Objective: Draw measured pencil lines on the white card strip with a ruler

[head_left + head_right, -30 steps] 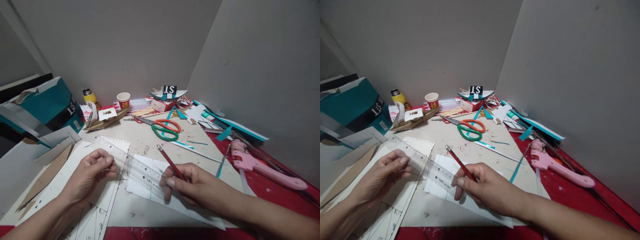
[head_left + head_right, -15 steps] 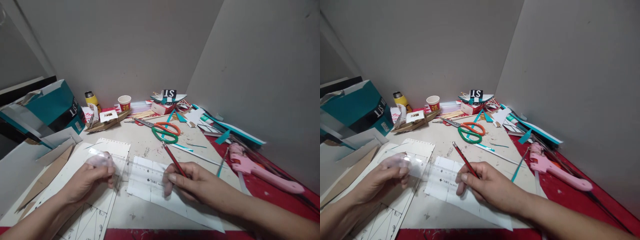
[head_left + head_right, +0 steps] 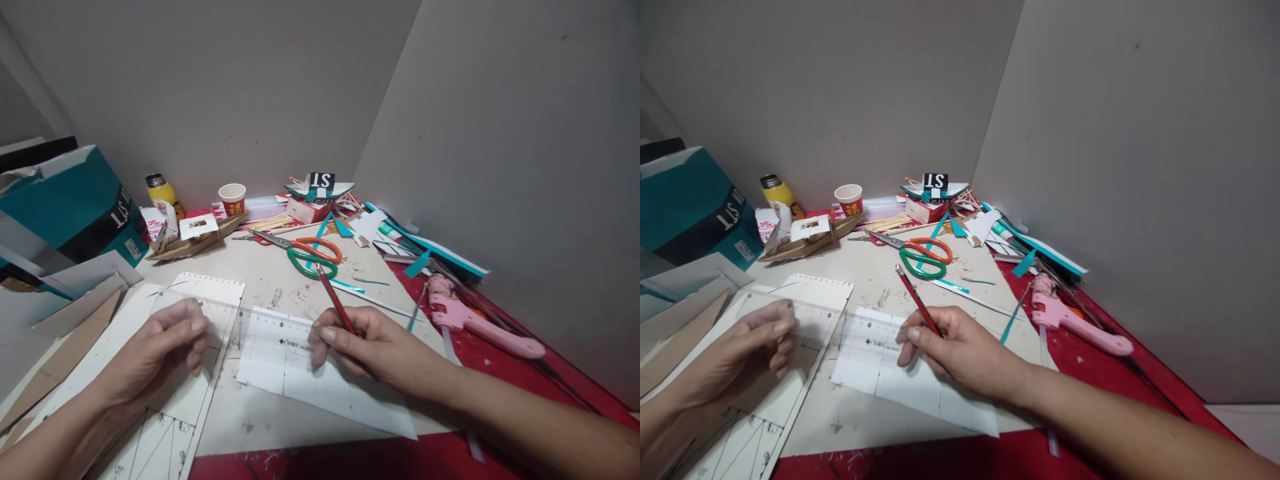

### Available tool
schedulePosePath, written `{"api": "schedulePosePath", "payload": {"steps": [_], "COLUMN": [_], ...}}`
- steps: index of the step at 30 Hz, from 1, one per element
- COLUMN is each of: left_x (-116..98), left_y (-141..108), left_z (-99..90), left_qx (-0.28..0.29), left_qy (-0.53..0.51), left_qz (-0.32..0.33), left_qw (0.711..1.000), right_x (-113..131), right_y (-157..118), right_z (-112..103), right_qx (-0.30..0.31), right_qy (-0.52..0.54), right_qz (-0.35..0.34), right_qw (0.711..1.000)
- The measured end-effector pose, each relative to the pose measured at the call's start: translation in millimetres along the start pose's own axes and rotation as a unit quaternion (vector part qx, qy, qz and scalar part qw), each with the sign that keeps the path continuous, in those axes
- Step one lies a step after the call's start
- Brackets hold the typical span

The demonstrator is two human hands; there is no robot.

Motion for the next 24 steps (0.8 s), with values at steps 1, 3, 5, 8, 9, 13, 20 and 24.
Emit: {"api": "schedulePosePath", "payload": {"steps": [1, 3, 5, 8, 9, 13, 20, 24], "left_x": [-2, -5, -8, -9, -8, -3, -8, -36], "left_y": [2, 4, 6, 7, 7, 9, 10, -23], "left_z": [-4.4, -11.9, -16.4, -18.7, -19.2, -20.0, -23.7, -31.3], "left_qx": [-0.019, -0.047, -0.060, -0.060, -0.059, -0.052, -0.071, -0.157], "left_qy": [-0.003, -0.006, -0.004, 0.007, 0.009, 0.005, 0.008, 0.191], "left_qz": [0.003, 0.009, 0.015, 0.019, 0.019, 0.017, 0.037, 0.193], "left_qw": [1.000, 0.999, 0.998, 0.998, 0.998, 0.999, 0.997, 0.950], "right_x": [1, 2, 2, 3, 3, 2, 1, 4], "right_y": [0, -1, -1, -2, -2, -2, -2, 1], "right_z": [-2, -4, -5, -5, -6, -7, -6, -16], "right_qx": [-0.004, -0.012, -0.018, -0.025, -0.026, -0.029, -0.028, -0.080], "right_qy": [-0.001, -0.006, -0.013, -0.009, -0.004, 0.011, 0.031, 0.107], "right_qz": [-0.003, -0.005, -0.003, -0.005, -0.005, 0.001, 0.004, -0.011], "right_qw": [1.000, 1.000, 1.000, 1.000, 1.000, 1.000, 0.999, 0.991]}}
Point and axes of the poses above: each hand's wrist, its own y-axis towards the middle knuckle, its own z-axis out of the palm, x = y × z, the point moved 10 cm from there along y, towards the middle knuckle, and after that the axes turned 8 degrees about y, right-handed, at the moved point
